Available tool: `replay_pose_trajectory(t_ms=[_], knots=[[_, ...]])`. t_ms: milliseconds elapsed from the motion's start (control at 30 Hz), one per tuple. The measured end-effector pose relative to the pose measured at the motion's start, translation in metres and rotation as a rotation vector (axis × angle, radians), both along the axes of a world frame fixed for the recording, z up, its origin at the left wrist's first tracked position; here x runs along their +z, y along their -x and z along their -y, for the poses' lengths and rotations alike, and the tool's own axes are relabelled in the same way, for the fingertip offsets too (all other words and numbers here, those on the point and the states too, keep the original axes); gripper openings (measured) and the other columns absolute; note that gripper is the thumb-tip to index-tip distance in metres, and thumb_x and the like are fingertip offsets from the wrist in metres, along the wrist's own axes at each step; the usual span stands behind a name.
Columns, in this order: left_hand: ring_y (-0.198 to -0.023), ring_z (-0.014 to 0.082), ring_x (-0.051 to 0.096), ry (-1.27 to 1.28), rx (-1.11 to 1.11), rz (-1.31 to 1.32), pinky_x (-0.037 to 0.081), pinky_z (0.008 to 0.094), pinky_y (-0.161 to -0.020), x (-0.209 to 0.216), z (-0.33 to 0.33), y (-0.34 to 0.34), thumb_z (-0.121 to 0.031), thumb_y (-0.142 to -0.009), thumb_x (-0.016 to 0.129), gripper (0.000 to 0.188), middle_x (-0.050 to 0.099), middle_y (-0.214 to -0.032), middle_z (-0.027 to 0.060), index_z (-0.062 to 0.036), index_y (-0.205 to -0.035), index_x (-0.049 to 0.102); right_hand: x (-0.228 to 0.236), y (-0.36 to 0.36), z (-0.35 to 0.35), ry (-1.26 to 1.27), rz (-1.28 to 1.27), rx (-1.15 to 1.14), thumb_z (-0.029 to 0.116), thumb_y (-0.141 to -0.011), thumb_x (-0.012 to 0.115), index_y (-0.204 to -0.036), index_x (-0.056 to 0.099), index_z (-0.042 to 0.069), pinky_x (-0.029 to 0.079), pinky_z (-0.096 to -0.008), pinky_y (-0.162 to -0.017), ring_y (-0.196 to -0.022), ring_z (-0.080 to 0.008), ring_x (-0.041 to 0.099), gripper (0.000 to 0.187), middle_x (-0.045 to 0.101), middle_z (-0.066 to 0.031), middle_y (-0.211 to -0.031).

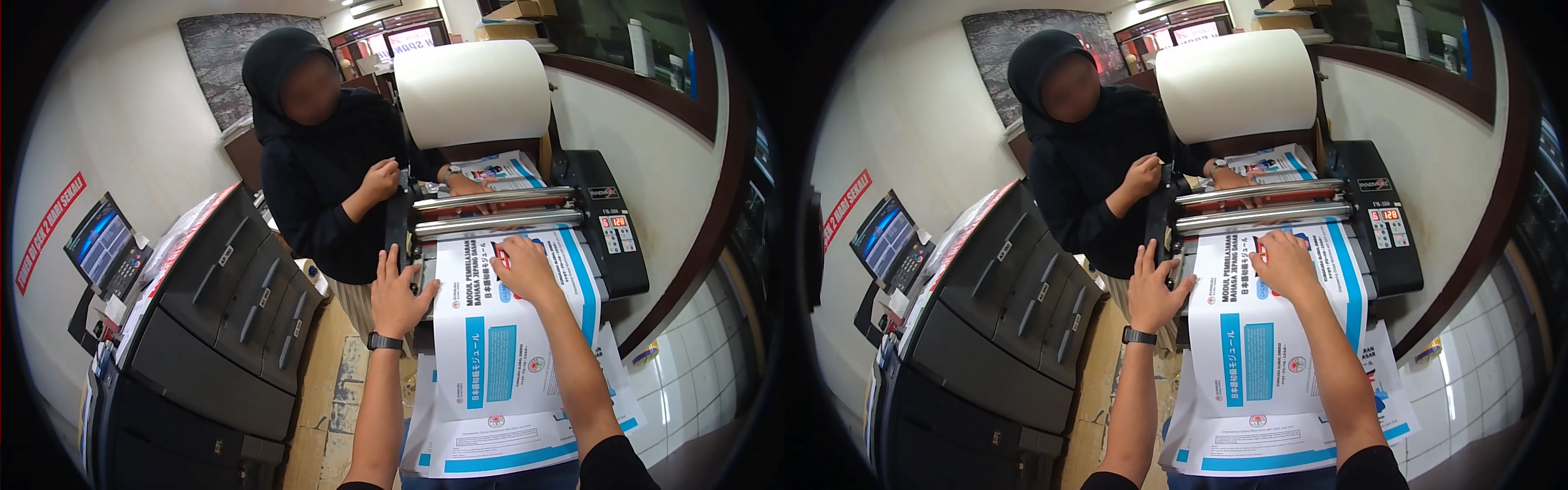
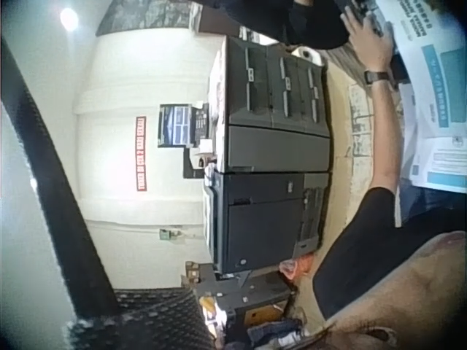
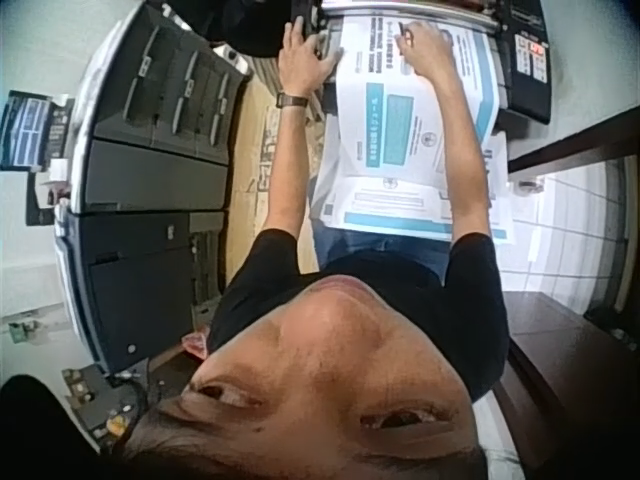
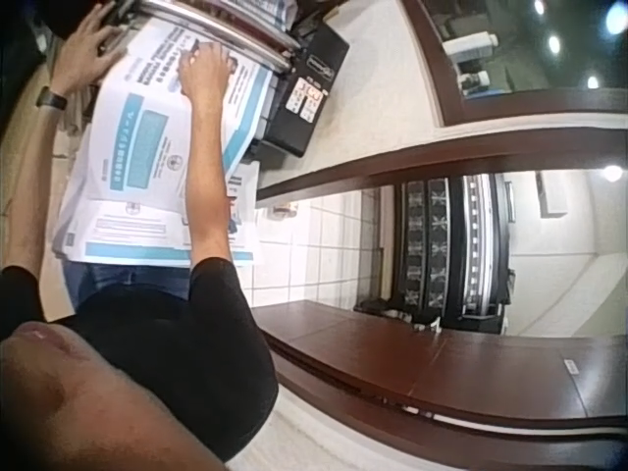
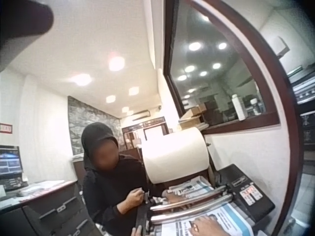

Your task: The recorder is laminating printed sheets using a thermal laminator machine in a print shop.

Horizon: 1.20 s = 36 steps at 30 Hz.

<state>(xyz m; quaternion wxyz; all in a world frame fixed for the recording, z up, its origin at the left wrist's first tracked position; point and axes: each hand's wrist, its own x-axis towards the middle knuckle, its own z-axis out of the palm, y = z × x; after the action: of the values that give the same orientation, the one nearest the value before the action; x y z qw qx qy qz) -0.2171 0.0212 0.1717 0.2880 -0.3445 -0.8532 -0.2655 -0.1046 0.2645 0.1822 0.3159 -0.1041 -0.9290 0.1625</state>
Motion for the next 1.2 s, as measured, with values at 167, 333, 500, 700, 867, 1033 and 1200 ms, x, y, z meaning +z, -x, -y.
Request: replay_pose_trajectory(t_ms=[167, 333, 500, 700, 867, 1033, 1200], knots=[[-0.149, 0.0384, 0.032, -0.04, -0.011, -0.009, 0.042, 0.0499, -0.106, -0.006, -0.001, 0.002, -0.046, -0.083, 0.077, 0.043, 0.041, -0.158, 0.0196, -0.0116, -0.109, 0.075, 0.002, -0.001, -0.003, 0.054, 0.018, 0.009, 0.028, -0.093, 0.066, -0.114, 0.069, 0.0, 0.039, -0.0437, -0.106, -0.118, -0.0323, 0.058, 0.036, 0.066, -0.0169, -0.119], [-0.15, 0.0378, 0.031, -0.02, -0.004, 0.016, 0.041, 0.0483, -0.107, 0.0, -0.001, 0.001, -0.047, -0.084, 0.075, 0.044, 0.04, -0.159, 0.019, -0.0119, -0.11, 0.076, 0.005, -0.002, -0.003, 0.055, 0.002, 0.011, 0.028, -0.092, 0.067, -0.115, 0.069, 0.0, 0.038, -0.0438, -0.107, -0.119, -0.0324, 0.058, 0.036, 0.066, -0.0167, -0.12], [-0.15, 0.0373, 0.03, -0.03, -0.006, 0.017, 0.042, 0.0483, -0.106, -0.003, 0.001, 0.005, -0.047, -0.085, 0.075, 0.043, 0.039, -0.159, 0.0187, -0.0119, -0.11, 0.076, 0.002, -0.001, -0.001, 0.066, 0.002, -0.001, 0.027, -0.092, 0.067, -0.113, 0.07, 0.0, 0.039, -0.0448, -0.107, -0.118, -0.033, 0.058, 0.035, 0.066, -0.0165, -0.118], [-0.15, 0.037, 0.03, -0.043, -0.011, 0.021, 0.041, 0.0479, -0.106, -0.003, -0.002, 0.004, -0.046, -0.085, 0.074, 0.041, 0.04, -0.159, 0.0178, -0.0117, -0.109, 0.076, 0.005, -0.006, 0.002, 0.068, -0.009, -0.016, 0.026, -0.093, 0.066, -0.108, 0.07, 0.0, 0.038, -0.0498, -0.109, -0.115, -0.0334, 0.06, 0.03, 0.067, -0.016, -0.116], [-0.151, 0.0361, 0.03, -0.041, 0.004, 0.027, 0.041, 0.0484, -0.106, -0.005, -0.001, 0.005, -0.046, -0.085, 0.075, 0.041, 0.039, -0.16, 0.0163, -0.0124, -0.109, 0.076, 0.006, -0.007, 0.005, 0.055, 0.004, -0.027, 0.025, -0.093, 0.066, -0.109, 0.071, 0.0, 0.038, -0.0486, -0.11, -0.114, -0.0332, 0.06, 0.03, 0.068, -0.0162, -0.115], [-0.15, 0.0357, 0.031, -0.048, -0.005, 0.035, 0.041, 0.0477, -0.107, -0.004, -0.001, 0.005, -0.045, -0.085, 0.075, 0.04, 0.039, -0.16, 0.0165, -0.0122, -0.108, 0.077, 0.007, -0.008, 0.007, 0.055, -0.007, -0.03, 0.025, -0.093, 0.066, -0.109, 0.071, 0.0, 0.039, -0.0457, -0.109, -0.113, -0.0328, 0.061, 0.029, 0.068, -0.0168, -0.114], [-0.15, 0.0357, 0.032, -0.056, 0.003, 0.032, 0.041, 0.0471, -0.107, -0.002, -0.001, 0.004, -0.043, -0.085, 0.075, 0.039, 0.041, -0.159, 0.0167, -0.012, -0.107, 0.077, 0.006, -0.009, 0.006, 0.031, -0.04, -0.013, 0.024, -0.093, 0.066, -0.108, 0.071, 0.0, 0.042, -0.0446, -0.105, -0.11, -0.033, 0.061, 0.029, 0.069, -0.0172, -0.113]])
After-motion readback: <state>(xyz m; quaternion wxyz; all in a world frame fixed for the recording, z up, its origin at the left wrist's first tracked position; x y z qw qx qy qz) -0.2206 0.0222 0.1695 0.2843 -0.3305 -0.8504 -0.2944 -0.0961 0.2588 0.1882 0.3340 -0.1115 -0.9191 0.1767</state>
